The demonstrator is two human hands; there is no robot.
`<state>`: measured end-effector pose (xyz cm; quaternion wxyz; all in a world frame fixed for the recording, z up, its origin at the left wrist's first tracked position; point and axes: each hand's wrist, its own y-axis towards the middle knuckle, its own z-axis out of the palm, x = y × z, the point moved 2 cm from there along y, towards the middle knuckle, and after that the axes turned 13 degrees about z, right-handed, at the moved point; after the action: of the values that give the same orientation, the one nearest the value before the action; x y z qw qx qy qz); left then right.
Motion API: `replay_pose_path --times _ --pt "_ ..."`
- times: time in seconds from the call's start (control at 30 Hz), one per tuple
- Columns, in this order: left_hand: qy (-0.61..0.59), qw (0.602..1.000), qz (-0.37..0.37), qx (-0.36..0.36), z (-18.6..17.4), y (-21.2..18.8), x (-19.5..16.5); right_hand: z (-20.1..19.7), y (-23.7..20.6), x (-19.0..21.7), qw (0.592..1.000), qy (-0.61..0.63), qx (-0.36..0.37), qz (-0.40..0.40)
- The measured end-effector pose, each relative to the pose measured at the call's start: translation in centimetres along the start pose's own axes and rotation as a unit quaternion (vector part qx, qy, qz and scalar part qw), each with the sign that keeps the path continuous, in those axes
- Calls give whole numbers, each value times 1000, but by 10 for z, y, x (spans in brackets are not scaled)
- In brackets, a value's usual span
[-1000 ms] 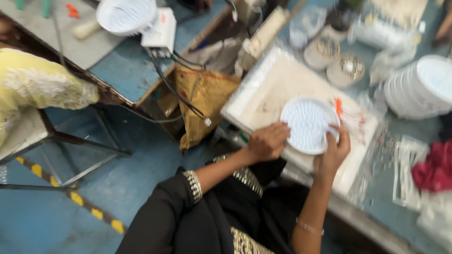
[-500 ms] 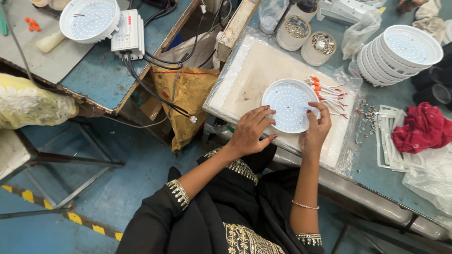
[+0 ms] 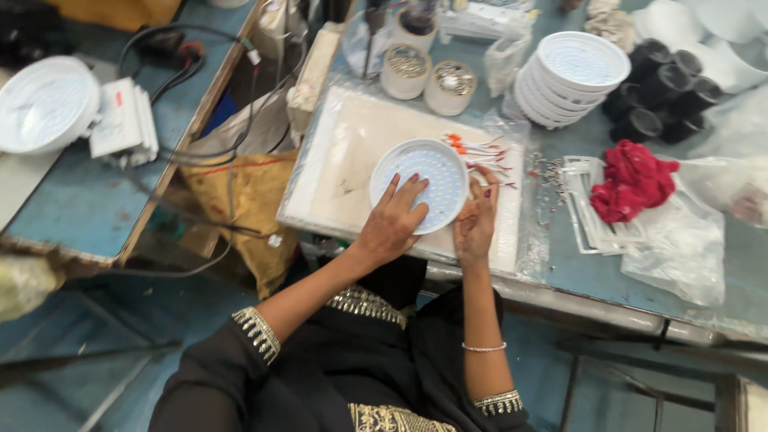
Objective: The person assembles LED light fixtures at a workbench. They pick up circular LED modules, use a screwdriver to tighten screws on the back, and connect orange-tipped wires. Completed units are stacked on the table.
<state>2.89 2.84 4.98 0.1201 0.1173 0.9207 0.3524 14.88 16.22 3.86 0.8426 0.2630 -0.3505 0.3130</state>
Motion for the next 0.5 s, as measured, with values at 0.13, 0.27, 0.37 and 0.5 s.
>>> replay_pose_path --times 0.13,0.27,0.37,0.5 --pt "-109 986 -96 -84 0 11 9 -4 -2 -1 1000 14 -2 7" --pt "-366 836 -321 -254 -10 19 42 -15 2 -3 996 42 -68 41" --pt "-563 658 -392 -312 -29 15 73 -24 4 -5 994 62 -79 42" --pt "-678 447 -499 -302 -23 -2 88 -37 7 -11 994 65 -75 48"
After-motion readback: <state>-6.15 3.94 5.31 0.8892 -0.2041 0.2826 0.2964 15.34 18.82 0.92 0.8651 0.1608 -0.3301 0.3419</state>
